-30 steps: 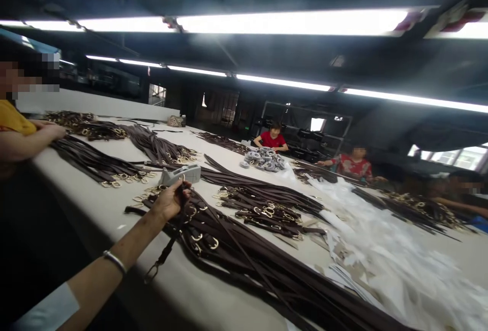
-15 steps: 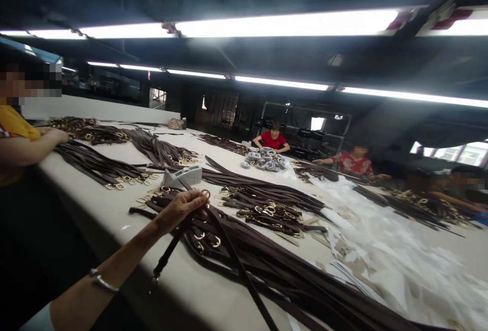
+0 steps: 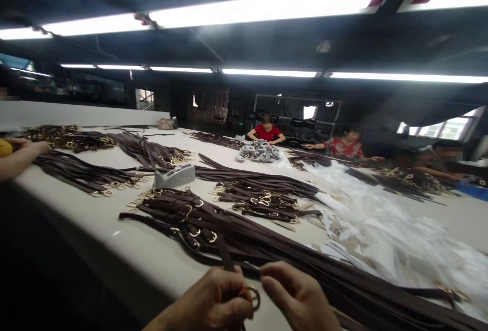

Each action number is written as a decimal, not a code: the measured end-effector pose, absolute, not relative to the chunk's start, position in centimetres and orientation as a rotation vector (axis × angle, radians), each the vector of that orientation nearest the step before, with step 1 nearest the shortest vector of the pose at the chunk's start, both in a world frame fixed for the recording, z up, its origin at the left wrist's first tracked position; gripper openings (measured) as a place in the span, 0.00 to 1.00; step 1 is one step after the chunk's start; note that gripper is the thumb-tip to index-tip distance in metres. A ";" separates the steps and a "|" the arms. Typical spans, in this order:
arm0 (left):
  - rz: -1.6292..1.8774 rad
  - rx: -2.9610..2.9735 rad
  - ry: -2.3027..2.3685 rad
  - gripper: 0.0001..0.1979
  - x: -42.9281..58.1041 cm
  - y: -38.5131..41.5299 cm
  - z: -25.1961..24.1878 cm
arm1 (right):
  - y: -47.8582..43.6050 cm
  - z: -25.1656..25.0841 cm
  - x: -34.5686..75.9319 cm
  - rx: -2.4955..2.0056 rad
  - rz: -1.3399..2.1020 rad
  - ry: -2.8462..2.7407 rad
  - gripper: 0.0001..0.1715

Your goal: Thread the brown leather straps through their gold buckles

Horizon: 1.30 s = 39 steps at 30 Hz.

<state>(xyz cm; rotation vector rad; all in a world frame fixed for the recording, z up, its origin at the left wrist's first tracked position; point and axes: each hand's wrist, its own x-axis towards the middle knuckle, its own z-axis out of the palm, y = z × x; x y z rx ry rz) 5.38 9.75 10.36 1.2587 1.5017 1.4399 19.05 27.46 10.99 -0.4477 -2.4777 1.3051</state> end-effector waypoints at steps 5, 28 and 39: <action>1.436 1.248 1.444 0.03 5.8 9.3 8.3 | 24.0 12.1 12.5 -0.354 1.568 -2.740 0.13; 1.766 0.727 1.251 0.21 0.8 10.9 5.2 | 23.5 5.6 13.5 -0.445 1.664 -2.520 0.20; 1.709 0.653 1.434 0.24 0.1 8.3 4.3 | 27.1 6.1 14.9 -0.726 2.003 -2.476 0.29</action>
